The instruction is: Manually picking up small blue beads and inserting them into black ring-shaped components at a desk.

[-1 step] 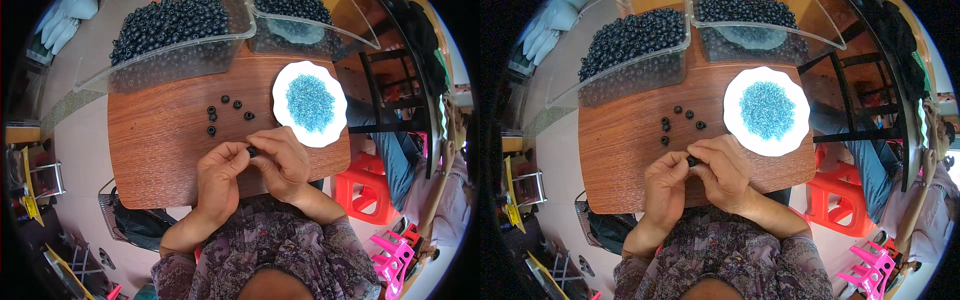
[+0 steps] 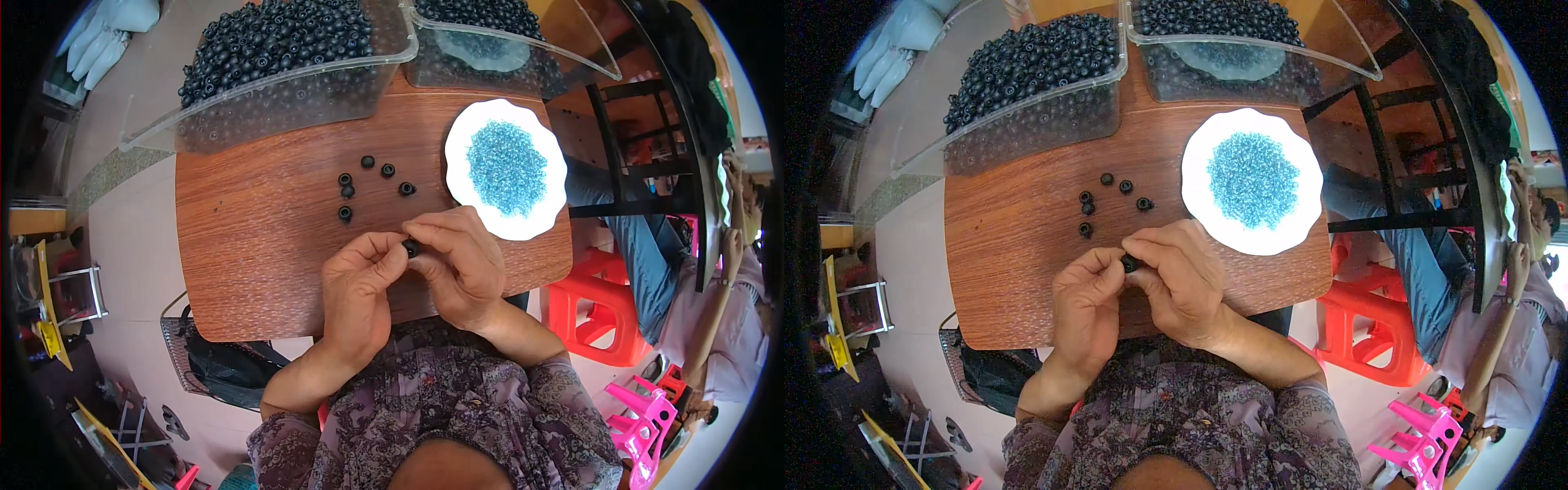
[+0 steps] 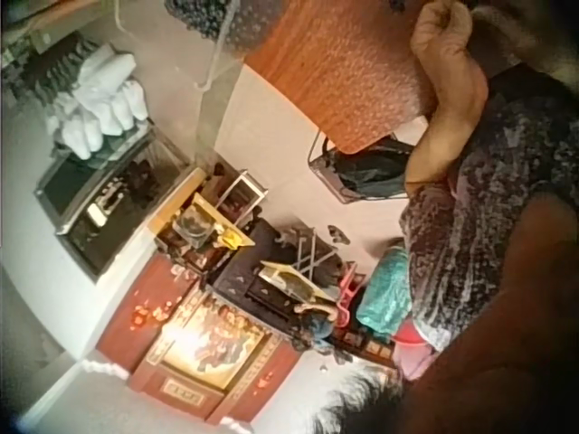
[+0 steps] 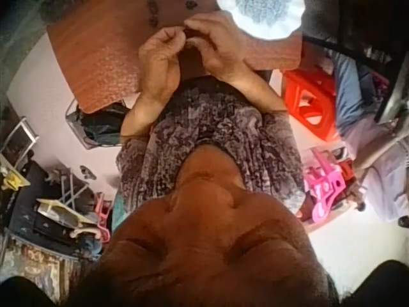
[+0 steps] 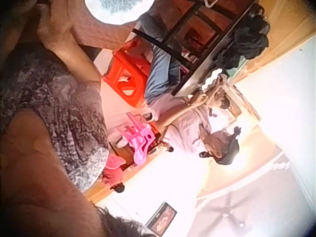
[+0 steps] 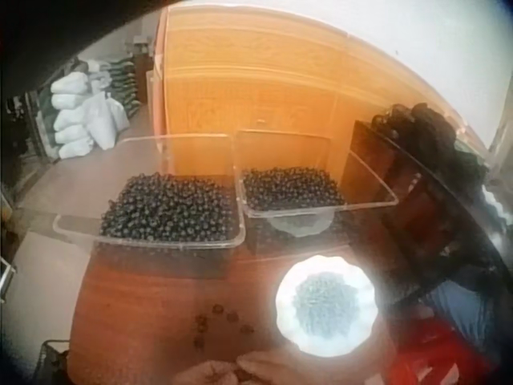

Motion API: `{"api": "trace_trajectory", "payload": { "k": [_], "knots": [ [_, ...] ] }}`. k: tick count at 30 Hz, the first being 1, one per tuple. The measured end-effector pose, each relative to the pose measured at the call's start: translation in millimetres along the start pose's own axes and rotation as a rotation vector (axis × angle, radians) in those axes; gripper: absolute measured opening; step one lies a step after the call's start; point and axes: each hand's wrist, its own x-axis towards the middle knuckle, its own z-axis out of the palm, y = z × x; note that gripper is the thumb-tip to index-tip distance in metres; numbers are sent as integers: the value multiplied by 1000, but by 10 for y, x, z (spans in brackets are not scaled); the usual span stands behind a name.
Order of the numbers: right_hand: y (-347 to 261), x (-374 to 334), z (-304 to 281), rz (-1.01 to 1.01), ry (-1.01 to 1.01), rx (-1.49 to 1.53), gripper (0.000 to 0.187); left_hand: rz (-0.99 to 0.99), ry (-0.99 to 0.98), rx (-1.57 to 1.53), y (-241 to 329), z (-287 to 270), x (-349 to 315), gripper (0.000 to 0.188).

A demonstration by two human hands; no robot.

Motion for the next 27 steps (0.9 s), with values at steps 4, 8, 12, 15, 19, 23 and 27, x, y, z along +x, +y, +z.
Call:
{"api": "trace_trajectory", "payload": {
  "k": [4, 8, 12, 15, 19, 23, 27],
  "knots": [
    [24, -6, 32, -46, 29, -10, 31, 25, 12, 4, 5, 28, -28, 14],
    [49, -18, 52, -100, 38, -32, 30, 29, 14, 18, -20, 6, -26, 14],
    [82, -20, 70, -126, 25, -45, 29, 25, 8, 62, -33, -33, 2, 16],
    [121, 8, 89, -135, 26, -46, 29, 6, 17, 63, -14, -31, 43, 17],
    [184, 27, 114, -91, 46, 27, 27, 4, 5, 1, 38, -16, 75, 18],
    [87, 27, 109, -52, 32, 20, 29, 45, 41, 121, 99, 79, 5, 13],
    [-31, 64, 79, -92, -24, -23, 36, 141, 35, 311, 101, 12, 13, 13]
  ]
}}
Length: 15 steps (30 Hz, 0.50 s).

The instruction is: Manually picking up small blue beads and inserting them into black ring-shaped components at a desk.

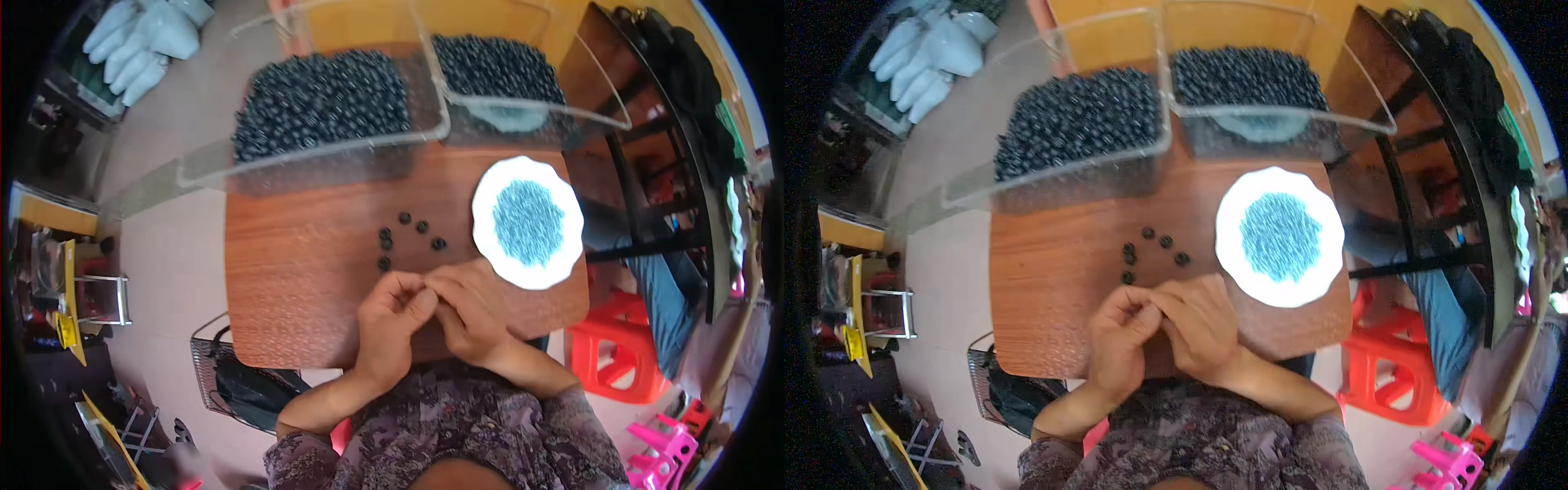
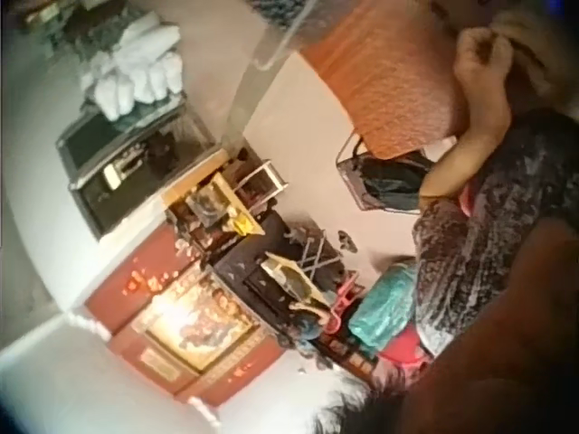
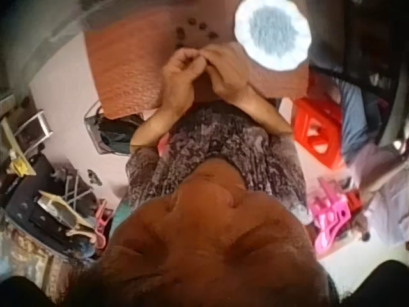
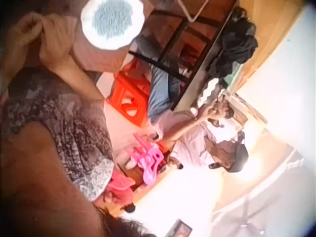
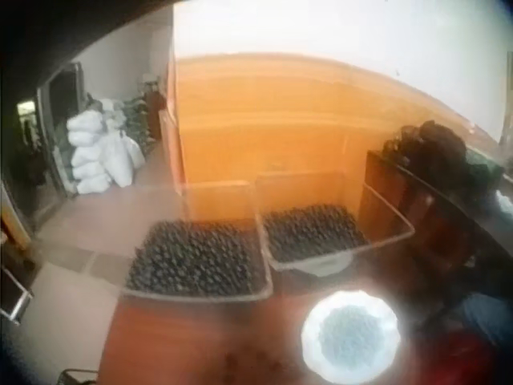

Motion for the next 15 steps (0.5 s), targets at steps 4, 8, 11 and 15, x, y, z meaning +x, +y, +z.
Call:
{"api": "trace_trajectory", "payload": {
  "k": [4, 8, 11, 15],
  "knots": [
    [-116, 139, -143, -6, -25, 97, 44, 114, -91, 24, 189, 0, -34, 13],
    [-181, 290, -370, 93, 40, 85, 43, 348, -109, 326, 655, -13, -14, 15],
    [-20, 328, -523, 42, -24, 37, 43, 822, -50, 656, 948, -78, 251, 18],
    [172, 345, -715, -18, 6, -46, 34, 1023, 83, 785, 1319, -22, 751, 15]
  ]
}}
